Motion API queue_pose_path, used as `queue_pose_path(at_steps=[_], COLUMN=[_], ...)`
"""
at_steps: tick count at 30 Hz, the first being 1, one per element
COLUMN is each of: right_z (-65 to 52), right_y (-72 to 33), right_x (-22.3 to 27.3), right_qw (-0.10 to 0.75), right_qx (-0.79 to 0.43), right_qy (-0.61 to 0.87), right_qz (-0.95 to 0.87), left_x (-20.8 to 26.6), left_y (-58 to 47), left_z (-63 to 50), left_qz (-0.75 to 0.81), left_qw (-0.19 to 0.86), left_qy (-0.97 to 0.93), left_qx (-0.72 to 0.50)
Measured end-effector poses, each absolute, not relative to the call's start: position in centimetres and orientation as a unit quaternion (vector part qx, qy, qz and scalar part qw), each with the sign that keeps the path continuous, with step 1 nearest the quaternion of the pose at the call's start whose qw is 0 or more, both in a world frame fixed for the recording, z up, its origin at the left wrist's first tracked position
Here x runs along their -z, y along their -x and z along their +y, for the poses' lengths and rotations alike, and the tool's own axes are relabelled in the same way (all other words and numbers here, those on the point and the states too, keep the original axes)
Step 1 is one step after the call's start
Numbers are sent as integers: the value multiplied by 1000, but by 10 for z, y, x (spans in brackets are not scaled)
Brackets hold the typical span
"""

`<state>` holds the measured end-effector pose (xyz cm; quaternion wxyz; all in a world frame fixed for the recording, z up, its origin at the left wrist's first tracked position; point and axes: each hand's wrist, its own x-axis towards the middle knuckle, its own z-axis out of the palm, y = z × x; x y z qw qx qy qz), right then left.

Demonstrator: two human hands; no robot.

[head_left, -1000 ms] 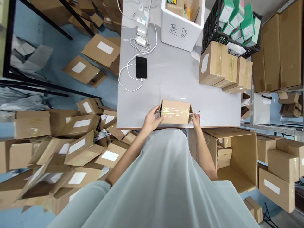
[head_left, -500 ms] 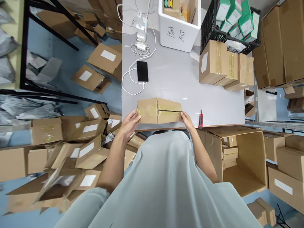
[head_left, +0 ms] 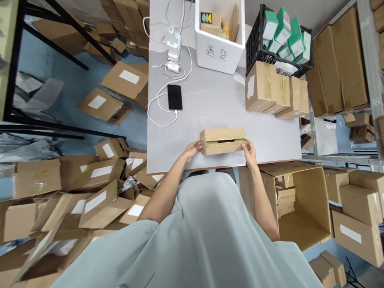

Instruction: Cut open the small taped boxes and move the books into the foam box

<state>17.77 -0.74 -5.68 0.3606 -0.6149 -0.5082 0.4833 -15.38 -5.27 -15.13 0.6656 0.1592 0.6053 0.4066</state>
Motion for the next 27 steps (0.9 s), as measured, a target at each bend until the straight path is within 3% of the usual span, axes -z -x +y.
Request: queue_pose_path(at_steps=[6,12,16,27], right_z=[-12,-45,-70,-61], right_y=[-188,-187,-195,-188], right_x=[45,29,32,46], right_qw=[381,382,365,266], right_qx=[-452,-444,-429,-296], right_qy=[635,661,686,718], right_qz=[-497,-469,-460,-571], left_x=[134,75,46,65], left_y=[137,148,142,120], left_z=[-12,-29,-55,-75], left_qz=[623,614,621,657], left_qw=[625,539,469,341], left_qy=[-220,-355,-478,-605], left_qx=[-415,-455,-409,-294])
